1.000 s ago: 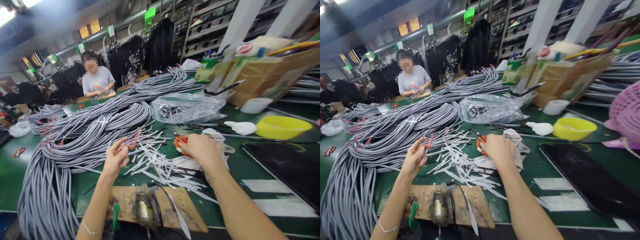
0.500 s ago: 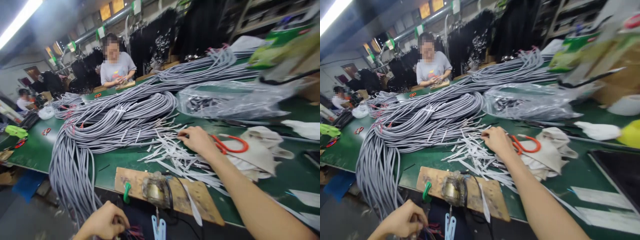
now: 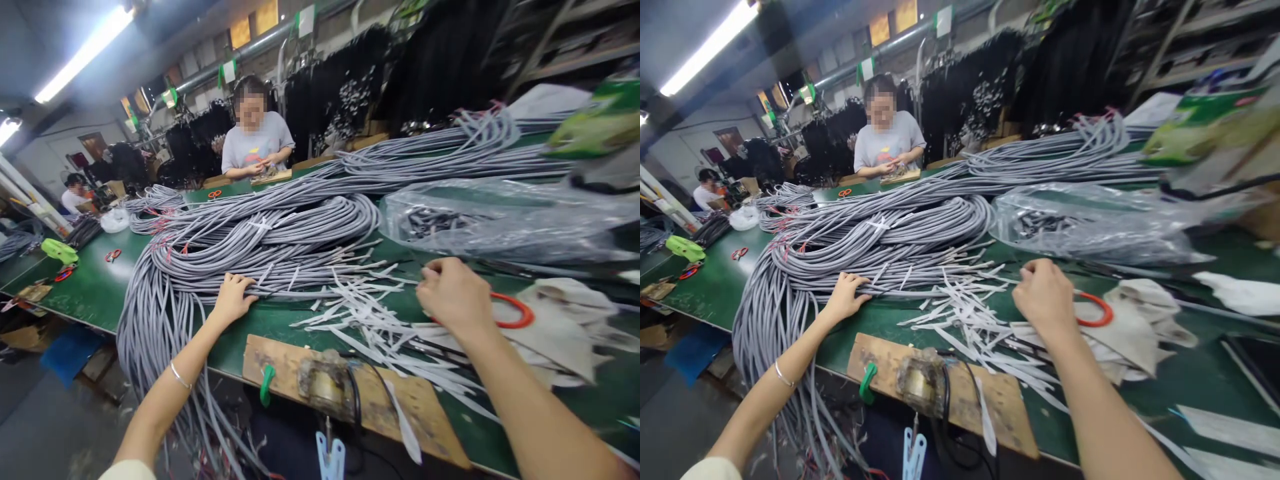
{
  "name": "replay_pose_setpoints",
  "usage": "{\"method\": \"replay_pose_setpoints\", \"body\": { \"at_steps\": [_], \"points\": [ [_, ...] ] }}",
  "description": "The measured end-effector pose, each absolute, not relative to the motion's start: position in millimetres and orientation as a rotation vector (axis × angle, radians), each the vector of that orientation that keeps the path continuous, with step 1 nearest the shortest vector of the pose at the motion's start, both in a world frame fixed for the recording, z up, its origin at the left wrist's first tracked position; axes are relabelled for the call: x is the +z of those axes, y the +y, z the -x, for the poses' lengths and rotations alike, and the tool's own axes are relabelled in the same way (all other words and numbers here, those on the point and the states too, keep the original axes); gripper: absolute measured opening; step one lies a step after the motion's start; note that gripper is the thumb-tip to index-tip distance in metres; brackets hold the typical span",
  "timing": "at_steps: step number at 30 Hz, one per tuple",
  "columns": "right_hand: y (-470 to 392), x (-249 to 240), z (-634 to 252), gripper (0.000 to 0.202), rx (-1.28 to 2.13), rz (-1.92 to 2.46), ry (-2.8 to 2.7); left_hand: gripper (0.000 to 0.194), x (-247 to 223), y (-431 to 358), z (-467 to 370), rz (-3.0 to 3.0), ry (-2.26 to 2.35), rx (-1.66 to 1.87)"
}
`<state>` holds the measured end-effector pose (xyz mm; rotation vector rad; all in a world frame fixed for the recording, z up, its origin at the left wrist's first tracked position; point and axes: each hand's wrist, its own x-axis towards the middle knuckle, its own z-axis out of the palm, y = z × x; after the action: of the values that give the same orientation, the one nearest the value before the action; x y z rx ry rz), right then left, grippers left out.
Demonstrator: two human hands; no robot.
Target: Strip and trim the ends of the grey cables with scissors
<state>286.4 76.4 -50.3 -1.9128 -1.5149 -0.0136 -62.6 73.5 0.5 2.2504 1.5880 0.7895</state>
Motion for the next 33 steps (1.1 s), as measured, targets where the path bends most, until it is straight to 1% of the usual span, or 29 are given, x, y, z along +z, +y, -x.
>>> {"method": "replay_pose_setpoints", "body": {
  "at_steps": [3, 6, 9, 12, 14, 15, 17, 19, 21, 23, 25, 27, 29, 33],
  "points": [
    [78, -52, -284, 0.019, 0.009, 1.942, -1.512, 0.024, -4, 75, 67, -2.379, 1.617, 0.752],
    [81, -54, -282, 0.019, 0.05, 1.955, -1.564, 0.024, 2, 73, 89, -2.479, 1.665, 0.674],
    [81, -52, -280, 0.02, 0.108, 1.921, -1.657, 0.021, 11, 77, 107, -2.583, 1.648, 0.483],
    [76, -42, -269, 0.023, 0.16, 1.817, -1.781, 0.013, 18, 83, 113, -2.667, 1.583, 0.267],
    [69, -35, -252, 0.024, 0.2, 1.713, -1.891, 0.006, 22, 83, 116, -2.707, 1.583, 0.186],
    [64, -32, -241, 0.021, 0.229, 1.652, -1.96, 0.004, 24, 81, 119, -2.723, 1.599, 0.174],
    [56, -28, -218, 0.015, 0.281, 1.532, -2.111, 0.007, 26, 77, 125, -2.74, 1.651, 0.197],
    [49, -26, -197, 0.016, 0.308, 1.455, -2.226, 0.009, 23, 73, 131, -2.726, 1.704, 0.261],
    [45, -26, -186, 0.024, 0.309, 1.447, -2.287, 0.009, 17, 71, 134, -2.684, 1.737, 0.347],
    [45, -27, -187, 0.03, 0.294, 1.513, -2.294, 0.012, 9, 71, 135, -2.621, 1.744, 0.457],
    [49, -27, -197, 0.031, 0.281, 1.612, -2.268, 0.014, 4, 73, 136, -2.54, 1.732, 0.589],
    [54, -28, -210, 0.03, 0.285, 1.697, -2.232, 0.021, 4, 76, 141, -2.44, 1.722, 0.751],
    [59, -29, -224, 0.028, 0.305, 1.755, -2.192, 0.03, 13, 79, 150, -2.318, 1.727, 0.957],
    [64, -33, -243, 0.026, 0.374, 1.804, -2.104, 0.033, 55, 84, 177, -2.021, 1.714, 1.481]
  ]
}}
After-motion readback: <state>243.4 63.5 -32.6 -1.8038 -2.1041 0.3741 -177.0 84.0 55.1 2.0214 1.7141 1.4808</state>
